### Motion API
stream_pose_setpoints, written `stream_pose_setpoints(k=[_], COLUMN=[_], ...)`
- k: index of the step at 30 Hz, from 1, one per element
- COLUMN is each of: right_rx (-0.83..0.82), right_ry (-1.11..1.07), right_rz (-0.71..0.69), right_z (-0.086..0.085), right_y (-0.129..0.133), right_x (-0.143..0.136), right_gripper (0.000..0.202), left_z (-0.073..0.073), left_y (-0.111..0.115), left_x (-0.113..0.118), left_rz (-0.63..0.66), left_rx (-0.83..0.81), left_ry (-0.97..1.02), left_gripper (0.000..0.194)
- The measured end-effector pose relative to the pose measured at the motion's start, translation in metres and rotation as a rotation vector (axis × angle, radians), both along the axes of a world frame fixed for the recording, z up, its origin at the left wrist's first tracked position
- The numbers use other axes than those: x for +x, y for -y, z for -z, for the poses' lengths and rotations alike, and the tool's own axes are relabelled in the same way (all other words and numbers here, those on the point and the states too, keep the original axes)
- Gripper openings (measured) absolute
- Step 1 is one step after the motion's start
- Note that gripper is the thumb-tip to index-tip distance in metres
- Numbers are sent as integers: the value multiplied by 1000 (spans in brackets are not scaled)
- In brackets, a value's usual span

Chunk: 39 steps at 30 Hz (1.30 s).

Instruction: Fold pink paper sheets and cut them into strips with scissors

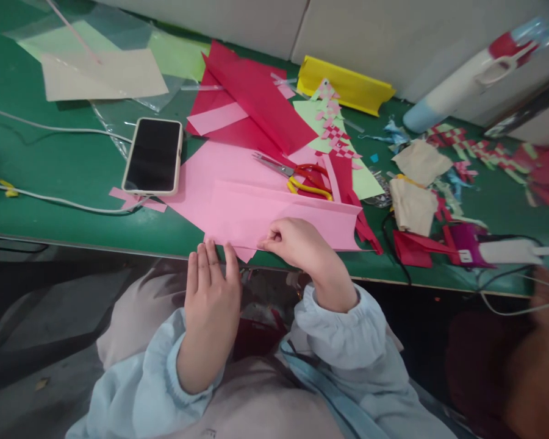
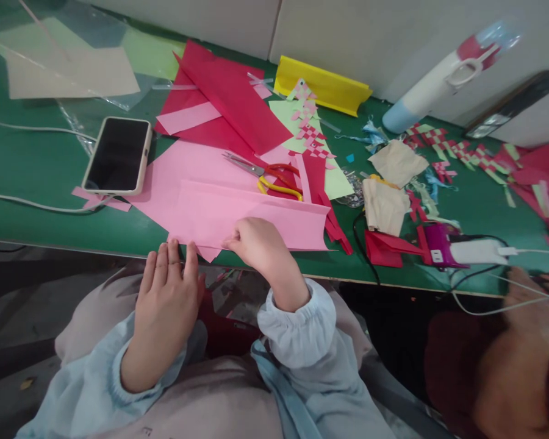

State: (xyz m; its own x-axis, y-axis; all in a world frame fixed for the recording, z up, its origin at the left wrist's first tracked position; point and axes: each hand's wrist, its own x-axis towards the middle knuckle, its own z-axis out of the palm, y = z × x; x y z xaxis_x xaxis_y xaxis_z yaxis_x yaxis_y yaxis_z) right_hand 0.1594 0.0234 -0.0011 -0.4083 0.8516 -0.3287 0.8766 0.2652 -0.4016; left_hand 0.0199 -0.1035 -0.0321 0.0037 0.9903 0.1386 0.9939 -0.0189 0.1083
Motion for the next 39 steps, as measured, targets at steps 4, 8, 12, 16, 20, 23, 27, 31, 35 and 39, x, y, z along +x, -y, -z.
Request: stream_pose_setpoints(k=[4, 8, 12, 16, 20, 23, 27, 31, 35, 39], right_rx=[-18, -25, -29, -36, -38, -33, -35, -27, -28, -22], right_ry=[-28, -17, -13, -29, -31, -28, -37, -23, -8, -25], right_rz=[-5, -17, -19, -19, -11, -9, -7, -8, -15, -26], right_z=[-1, -2, -2, -2, -2, -2, -1, -2, -2, 0], right_y=[0, 0, 0, 1, 1, 0, 0, 0, 1, 1], right_x=[0, -1, -2, -1, -1, -1, -1, -1, -1, 0], right_gripper=[25, 28, 28, 27, 25, 25, 25, 25, 26, 28], left_z=[1, 1, 1, 1, 1, 1, -2, -7, -7, -4], left_y=[1, 1, 0, -1, -1, -1, -2, -2, -2, 0], left_x=[0, 0, -2, -4, -4, -5, -7, -7, -5, -3], left_rz=[-1, -4, 5, 6, 4, -4, 10, 46, 70, 69], left_rx=[1, 14, 10, 13, 16, 12, -5, -34, -27, -18], left_ry=[3, -1, -33, -23, 6, 14, 7, -34, -59, -20], left_gripper=[52, 53, 52, 49, 47, 48, 47, 47, 56, 60])
